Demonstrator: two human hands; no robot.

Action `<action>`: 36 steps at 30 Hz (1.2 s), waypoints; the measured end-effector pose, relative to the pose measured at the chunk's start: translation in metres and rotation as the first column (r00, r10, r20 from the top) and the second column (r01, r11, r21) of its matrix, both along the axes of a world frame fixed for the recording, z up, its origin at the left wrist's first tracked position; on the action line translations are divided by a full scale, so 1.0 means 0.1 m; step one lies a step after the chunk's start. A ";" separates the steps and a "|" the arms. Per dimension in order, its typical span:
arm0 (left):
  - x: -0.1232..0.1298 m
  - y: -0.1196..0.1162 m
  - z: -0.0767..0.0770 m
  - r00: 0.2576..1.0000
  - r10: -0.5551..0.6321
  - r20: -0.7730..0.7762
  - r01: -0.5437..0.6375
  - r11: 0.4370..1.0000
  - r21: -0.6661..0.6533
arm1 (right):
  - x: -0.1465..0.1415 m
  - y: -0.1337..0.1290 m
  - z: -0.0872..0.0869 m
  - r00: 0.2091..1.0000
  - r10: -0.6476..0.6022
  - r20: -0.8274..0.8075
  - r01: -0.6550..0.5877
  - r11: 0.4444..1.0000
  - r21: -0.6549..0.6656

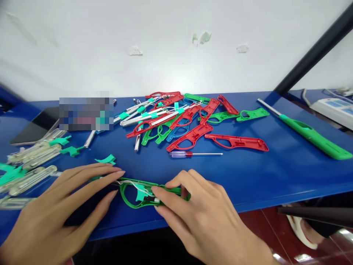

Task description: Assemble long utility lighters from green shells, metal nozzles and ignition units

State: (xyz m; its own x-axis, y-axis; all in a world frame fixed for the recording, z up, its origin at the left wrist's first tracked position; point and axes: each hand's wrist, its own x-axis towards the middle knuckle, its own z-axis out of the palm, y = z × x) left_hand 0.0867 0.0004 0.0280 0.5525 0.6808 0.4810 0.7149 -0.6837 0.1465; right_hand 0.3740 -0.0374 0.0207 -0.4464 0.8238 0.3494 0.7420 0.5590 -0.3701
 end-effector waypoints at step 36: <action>-0.08 -0.07 0.01 0.998 -0.034 0.047 0.039 0.992 -0.121 | 0.22 0.03 0.00 0.999 0.036 0.000 -0.036 0.997 0.070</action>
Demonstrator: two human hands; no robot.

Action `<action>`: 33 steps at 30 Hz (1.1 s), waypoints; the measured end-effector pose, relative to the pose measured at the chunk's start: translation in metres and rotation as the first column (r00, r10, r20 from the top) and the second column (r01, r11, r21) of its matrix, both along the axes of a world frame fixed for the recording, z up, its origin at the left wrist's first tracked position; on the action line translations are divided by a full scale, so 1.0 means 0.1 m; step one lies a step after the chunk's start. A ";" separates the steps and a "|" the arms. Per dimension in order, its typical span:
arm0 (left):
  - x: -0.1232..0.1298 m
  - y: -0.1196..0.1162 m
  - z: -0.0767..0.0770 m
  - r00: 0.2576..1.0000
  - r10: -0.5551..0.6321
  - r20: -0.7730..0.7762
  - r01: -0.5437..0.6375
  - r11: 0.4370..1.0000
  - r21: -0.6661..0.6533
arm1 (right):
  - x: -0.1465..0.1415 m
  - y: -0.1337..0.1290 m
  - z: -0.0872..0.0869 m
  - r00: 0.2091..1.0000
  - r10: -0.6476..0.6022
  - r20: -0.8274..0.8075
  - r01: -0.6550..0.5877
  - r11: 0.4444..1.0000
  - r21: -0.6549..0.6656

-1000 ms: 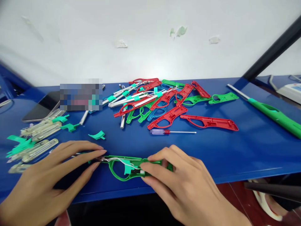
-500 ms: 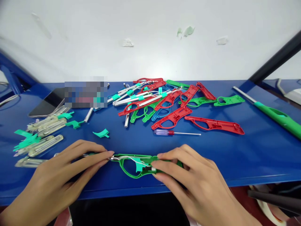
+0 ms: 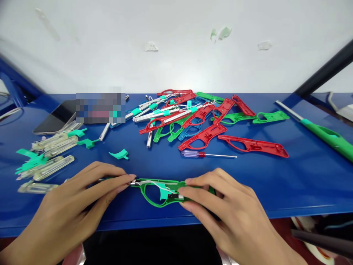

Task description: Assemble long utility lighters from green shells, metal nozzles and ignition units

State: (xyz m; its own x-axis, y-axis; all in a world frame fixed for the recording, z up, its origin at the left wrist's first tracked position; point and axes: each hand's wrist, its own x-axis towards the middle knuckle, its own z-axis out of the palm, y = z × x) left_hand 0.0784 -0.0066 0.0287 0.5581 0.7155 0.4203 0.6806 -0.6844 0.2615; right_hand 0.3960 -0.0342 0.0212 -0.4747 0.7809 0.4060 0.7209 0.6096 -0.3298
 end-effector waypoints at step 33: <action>0.15 -0.01 0.04 0.995 -0.097 0.017 0.097 0.995 0.007 | 0.01 0.00 0.02 0.996 0.023 0.091 -0.022 1.000 -0.005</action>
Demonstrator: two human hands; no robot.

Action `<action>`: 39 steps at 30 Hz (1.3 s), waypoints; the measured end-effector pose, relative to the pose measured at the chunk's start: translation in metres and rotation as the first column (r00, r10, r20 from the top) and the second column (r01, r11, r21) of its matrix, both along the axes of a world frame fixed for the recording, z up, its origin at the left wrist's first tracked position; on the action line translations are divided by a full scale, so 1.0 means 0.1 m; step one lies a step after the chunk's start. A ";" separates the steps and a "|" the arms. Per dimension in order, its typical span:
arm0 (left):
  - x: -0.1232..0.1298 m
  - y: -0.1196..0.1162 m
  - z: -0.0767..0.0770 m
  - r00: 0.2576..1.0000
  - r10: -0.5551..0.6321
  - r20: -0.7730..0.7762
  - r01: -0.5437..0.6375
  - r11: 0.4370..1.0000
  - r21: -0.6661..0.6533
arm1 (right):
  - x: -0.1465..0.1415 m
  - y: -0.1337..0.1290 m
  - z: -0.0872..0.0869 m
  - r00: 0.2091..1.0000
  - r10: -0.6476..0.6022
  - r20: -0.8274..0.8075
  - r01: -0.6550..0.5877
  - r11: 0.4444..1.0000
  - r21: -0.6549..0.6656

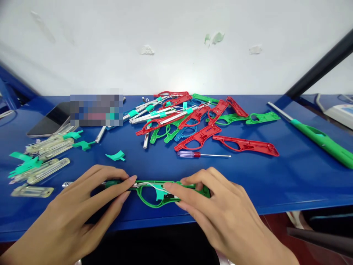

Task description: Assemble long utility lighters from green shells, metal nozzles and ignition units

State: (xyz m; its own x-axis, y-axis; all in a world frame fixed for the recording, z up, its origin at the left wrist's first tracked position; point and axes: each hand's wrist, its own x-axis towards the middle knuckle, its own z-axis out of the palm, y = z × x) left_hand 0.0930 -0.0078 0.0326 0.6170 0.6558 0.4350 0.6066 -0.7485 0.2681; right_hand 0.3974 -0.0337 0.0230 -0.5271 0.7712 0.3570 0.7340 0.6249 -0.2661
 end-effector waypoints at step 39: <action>0.08 -0.11 -0.10 0.988 -0.059 -0.142 0.070 0.995 0.075 | 0.02 -0.01 0.01 0.996 0.036 0.078 -0.028 0.993 -0.111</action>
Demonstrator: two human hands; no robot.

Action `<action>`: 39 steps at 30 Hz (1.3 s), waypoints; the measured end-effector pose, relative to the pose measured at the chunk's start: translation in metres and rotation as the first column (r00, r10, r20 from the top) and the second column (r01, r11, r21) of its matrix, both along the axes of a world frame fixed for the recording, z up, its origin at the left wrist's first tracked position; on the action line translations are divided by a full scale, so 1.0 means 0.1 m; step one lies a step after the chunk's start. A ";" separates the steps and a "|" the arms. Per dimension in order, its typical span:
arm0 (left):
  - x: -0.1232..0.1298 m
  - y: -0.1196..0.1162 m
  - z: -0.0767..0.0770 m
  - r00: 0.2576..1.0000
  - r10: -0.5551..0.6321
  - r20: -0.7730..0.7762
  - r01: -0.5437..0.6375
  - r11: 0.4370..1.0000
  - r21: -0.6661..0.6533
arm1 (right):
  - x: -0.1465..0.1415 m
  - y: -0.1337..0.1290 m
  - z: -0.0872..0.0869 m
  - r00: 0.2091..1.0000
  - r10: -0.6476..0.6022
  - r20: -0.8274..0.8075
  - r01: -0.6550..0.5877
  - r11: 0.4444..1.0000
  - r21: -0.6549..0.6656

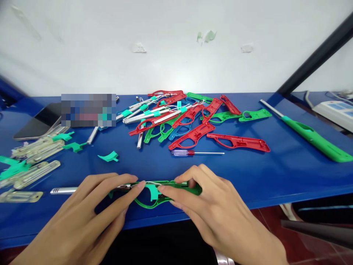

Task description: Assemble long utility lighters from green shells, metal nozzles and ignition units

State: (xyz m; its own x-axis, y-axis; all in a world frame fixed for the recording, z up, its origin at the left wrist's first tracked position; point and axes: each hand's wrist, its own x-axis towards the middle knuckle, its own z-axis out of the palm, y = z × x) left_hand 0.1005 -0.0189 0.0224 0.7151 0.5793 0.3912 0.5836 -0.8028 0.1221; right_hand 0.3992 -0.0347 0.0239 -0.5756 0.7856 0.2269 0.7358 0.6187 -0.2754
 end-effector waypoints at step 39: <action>-0.12 -0.03 -0.18 1.000 -0.022 -0.023 0.020 0.996 -0.089 | 0.02 0.02 0.04 0.998 0.046 -0.049 -0.048 0.998 -0.035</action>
